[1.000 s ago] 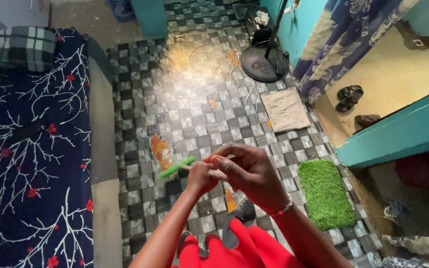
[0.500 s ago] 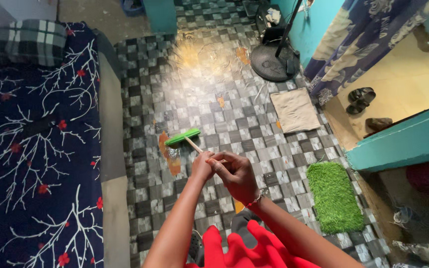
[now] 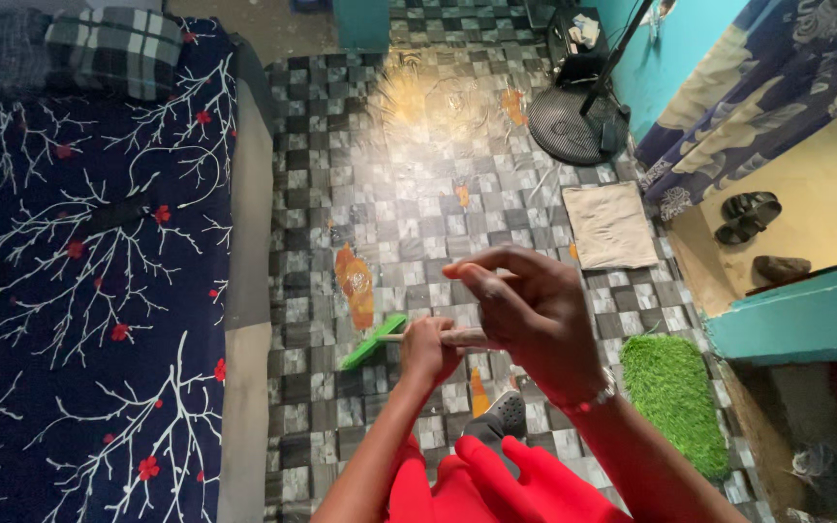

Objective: The person sweeps the floor using a broom, moving the broom across the tiled surface and collecting debris.

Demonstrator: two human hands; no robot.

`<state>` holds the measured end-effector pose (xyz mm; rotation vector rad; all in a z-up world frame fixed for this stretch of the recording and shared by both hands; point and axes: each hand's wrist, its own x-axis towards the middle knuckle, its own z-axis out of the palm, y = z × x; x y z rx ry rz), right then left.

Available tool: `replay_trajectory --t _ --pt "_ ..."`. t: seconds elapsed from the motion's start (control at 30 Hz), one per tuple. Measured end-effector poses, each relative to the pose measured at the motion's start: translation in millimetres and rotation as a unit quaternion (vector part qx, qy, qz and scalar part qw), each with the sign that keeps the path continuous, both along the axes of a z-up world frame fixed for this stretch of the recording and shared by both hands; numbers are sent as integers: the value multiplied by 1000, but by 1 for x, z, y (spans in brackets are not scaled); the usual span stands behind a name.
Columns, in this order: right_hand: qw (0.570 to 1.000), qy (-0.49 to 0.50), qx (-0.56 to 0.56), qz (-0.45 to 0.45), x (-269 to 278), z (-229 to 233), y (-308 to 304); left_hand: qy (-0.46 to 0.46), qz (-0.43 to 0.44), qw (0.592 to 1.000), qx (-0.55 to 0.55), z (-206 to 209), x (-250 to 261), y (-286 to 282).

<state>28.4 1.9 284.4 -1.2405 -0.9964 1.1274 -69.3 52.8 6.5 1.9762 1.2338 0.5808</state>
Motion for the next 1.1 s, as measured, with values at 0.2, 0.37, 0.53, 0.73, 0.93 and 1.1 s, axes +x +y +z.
replay_trajectory --t 0.2,0.37,0.53,0.73,0.93,1.1 --pt "993 -9 86 -82 -4 23 -15 -10 -46 998 38 56 2 23" --pt "990 -77 58 -101 -9 -35 12 22 -78 996 -47 25 9 86" --pt "998 -60 22 -14 -12 -137 31 88 -160 979 95 -82 -3 140" --pt "997 -58 -51 -19 -18 -176 17 196 -260 945 12 -140 -18 125" --pt "997 -5 -80 -17 -36 -125 4 81 -156 984 6 -100 -39 77" --pt "994 58 -88 -13 -41 -70 -1 38 -142 987 -68 -51 -53 42"
